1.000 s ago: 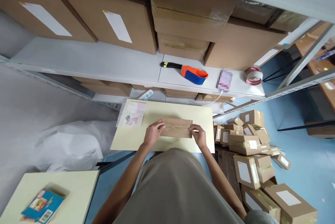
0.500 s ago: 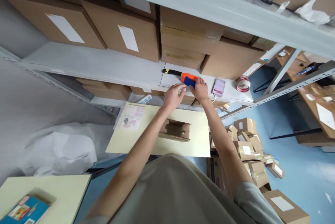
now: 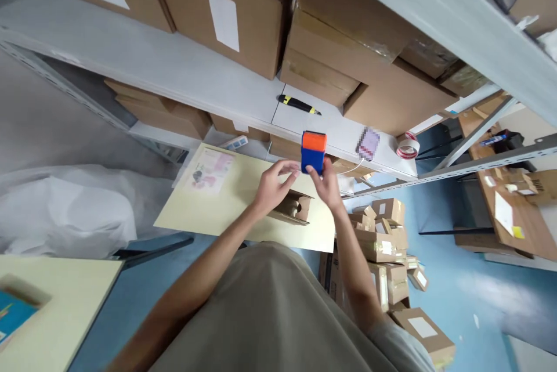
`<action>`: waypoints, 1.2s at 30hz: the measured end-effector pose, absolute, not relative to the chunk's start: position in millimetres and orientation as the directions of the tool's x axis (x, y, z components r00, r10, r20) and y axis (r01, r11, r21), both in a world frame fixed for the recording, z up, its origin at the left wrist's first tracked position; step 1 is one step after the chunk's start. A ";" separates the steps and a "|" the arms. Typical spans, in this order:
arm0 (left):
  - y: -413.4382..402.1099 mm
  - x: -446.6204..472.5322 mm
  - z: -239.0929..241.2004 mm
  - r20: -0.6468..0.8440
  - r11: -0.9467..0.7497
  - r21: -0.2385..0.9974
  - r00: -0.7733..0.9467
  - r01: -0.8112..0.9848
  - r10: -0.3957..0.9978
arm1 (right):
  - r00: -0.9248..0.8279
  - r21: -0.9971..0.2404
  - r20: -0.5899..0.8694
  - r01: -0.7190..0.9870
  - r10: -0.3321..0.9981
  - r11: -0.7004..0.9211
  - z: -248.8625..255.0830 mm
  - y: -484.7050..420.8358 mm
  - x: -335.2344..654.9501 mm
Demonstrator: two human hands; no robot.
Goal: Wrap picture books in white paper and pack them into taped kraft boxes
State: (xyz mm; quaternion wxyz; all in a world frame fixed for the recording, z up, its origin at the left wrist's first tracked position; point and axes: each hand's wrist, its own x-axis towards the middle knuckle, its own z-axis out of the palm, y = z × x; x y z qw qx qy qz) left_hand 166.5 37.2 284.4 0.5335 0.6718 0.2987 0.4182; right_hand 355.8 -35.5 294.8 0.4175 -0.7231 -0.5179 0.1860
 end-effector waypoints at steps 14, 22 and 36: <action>-14.5 93.6 268.2 0.110 -0.117 0.993 0.513 -0.018 0.851 | 0.350 -0.926 -0.053 0.334 0.935 -0.177 295.8 -89.6 263.9; 51.2 56.7 275.8 -0.031 0.056 0.998 0.573 -0.025 0.819 | 0.252 -0.819 -0.163 0.505 0.954 -0.274 308.6 -108.4 257.5; 60.4 36.8 236.7 -0.137 0.204 0.978 0.628 -0.035 0.766 | 0.258 -0.519 -0.336 0.752 0.906 -0.407 345.9 -93.5 230.9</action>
